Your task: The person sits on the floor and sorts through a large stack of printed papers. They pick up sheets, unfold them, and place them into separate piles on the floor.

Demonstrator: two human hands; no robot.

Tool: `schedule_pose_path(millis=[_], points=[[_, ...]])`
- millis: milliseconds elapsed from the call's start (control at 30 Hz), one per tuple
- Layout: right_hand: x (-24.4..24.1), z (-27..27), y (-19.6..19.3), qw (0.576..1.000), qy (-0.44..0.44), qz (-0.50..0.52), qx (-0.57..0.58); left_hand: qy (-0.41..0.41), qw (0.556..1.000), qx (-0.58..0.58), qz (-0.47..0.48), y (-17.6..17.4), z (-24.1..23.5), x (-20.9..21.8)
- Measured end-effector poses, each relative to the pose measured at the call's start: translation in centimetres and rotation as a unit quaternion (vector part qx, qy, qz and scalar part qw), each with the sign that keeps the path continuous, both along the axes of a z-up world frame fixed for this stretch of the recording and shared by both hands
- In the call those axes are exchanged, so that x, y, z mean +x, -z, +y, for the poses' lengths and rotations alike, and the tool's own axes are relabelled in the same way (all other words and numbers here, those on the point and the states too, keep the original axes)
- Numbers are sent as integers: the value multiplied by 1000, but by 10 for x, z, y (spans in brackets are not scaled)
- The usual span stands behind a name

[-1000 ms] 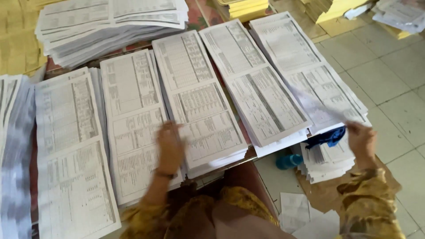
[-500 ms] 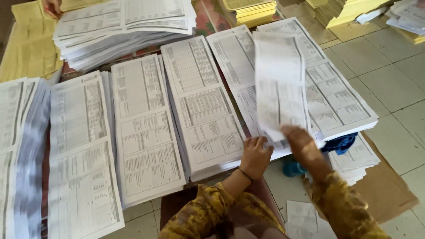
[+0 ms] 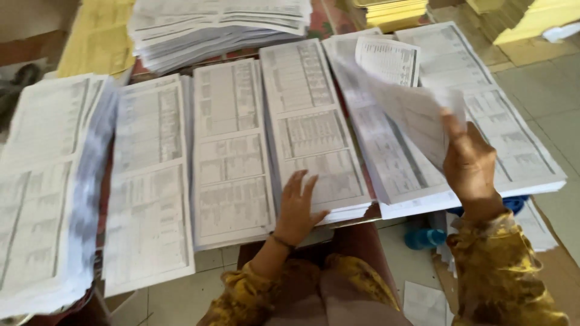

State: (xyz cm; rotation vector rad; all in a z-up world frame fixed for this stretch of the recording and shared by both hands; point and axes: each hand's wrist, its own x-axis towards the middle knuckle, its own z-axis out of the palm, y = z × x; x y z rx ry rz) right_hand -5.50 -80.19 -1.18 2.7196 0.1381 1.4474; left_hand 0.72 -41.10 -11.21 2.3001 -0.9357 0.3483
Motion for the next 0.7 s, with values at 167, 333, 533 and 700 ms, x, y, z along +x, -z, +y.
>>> schedule_pose_path(millis=[167,333,533,700], points=[[28,105,38,983,-182,5,8,-43,991,128,-15,29,44,-25],[8,212,95,937,-281,196,65,-44,996,49,-56,65,35,-8],[37,162,149,924,-63,375,38,-62,994,-83,26,21,60,-13],[78,139,-7,984,-149,91,37,-131,990,-1,56,-1,151,-13]])
